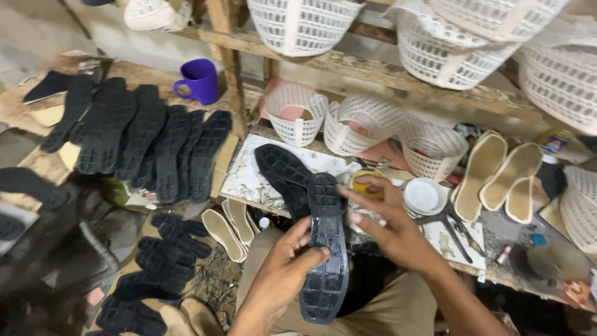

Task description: The person sits on the floor of a shoe workshop and applies adhesive by hand to the textured underside of rubber shoe soles, rubbing the glue over the sole surface with their fingers, then places the coated sole on a wooden shelf with other finished soles and picks up the next one.

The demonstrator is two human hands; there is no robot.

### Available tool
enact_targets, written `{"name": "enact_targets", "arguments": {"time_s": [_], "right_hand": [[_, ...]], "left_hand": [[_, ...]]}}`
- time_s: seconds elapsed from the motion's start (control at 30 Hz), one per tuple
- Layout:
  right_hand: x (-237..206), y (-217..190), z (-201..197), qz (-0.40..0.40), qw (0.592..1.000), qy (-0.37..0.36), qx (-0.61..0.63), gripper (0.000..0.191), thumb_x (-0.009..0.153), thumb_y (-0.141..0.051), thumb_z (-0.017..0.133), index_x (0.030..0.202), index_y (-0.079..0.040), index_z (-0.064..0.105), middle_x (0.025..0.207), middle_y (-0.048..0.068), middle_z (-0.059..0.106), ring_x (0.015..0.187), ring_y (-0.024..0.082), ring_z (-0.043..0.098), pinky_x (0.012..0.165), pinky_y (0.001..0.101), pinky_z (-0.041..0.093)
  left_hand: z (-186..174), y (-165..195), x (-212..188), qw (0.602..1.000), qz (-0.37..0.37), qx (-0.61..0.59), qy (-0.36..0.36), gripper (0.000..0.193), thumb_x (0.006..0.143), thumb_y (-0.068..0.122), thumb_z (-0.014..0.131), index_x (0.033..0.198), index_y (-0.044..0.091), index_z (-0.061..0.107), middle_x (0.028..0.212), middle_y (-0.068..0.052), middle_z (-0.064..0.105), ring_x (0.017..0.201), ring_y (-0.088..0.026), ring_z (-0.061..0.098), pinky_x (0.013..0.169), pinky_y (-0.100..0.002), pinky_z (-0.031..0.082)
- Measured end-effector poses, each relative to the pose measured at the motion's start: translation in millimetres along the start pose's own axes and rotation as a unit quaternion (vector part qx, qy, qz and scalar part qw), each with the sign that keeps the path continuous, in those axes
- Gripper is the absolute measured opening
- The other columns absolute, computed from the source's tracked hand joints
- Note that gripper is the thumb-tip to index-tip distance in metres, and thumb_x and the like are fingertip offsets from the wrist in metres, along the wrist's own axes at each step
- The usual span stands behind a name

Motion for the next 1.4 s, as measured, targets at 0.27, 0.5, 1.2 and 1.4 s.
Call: {"name": "enact_targets", "arguments": {"time_s": [0.27, 0.5, 1.2, 1.4], "right_hand": [[-13.1, -11.2, 0.4, -0.021, 0.998, 0.037, -0.038, 0.050, 0.091, 0.005, 0.066, 0.129, -0.027, 0.073, 0.132, 0.006, 0.059, 0.126, 0.028, 0.046, 0.111, 0.0402, 0.034], [-21.1, -35.6, 11.2, -0.139, 0.987, 0.045, -0.073, 0.056, 0.084, 0.008, 0.067, 0.121, -0.033, 0.076, 0.131, -0.003, 0.063, 0.121, 0.024, 0.049, 0.108, 0.0359, 0.038], [-29.0, -64.2, 22.0, -0.249, 0.920, 0.116, -0.281, 0.050, 0.081, -0.001, 0.074, 0.121, -0.031, 0.073, 0.122, -0.011, 0.065, 0.108, 0.020, 0.053, 0.098, 0.0384, 0.036], [-28.1, -74.2, 30.8, -0.259, 0.897, 0.121, -0.336, 0.049, 0.082, -0.009, 0.073, 0.127, -0.027, 0.073, 0.120, -0.007, 0.064, 0.103, 0.024, 0.048, 0.093, 0.0404, 0.034]], "left_hand": [[6.7, 14.1, 2.3, 0.999, 0.028, -0.010, -0.015, 0.049, 0.089, -0.003, 0.063, 0.138, 0.002, 0.060, 0.104, -0.010, 0.073, 0.090, -0.011, 0.066, 0.082, -0.027, 0.052], [-19.5, 23.4, 2.5, 0.994, 0.014, -0.058, 0.095, 0.052, 0.087, 0.003, 0.066, 0.138, 0.001, 0.056, 0.100, -0.009, 0.076, 0.092, -0.014, 0.072, 0.087, -0.031, 0.060], [-15.1, 62.4, -8.4, 0.981, 0.093, -0.088, 0.146, 0.071, 0.083, -0.007, 0.061, 0.145, 0.019, 0.038, 0.105, -0.009, 0.069, 0.087, -0.019, 0.073, 0.067, -0.038, 0.066], [-13.8, 62.6, -7.0, 0.970, 0.151, -0.118, 0.152, 0.065, 0.085, -0.010, 0.061, 0.141, 0.016, 0.038, 0.107, -0.008, 0.068, 0.088, -0.018, 0.072, 0.065, -0.034, 0.064]]}}
Point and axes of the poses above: each hand's wrist, its own x-axis towards the middle knuckle, its own z-axis out of the palm, y = z × x, the point moved 8 cm from there along x, towards the middle knuckle
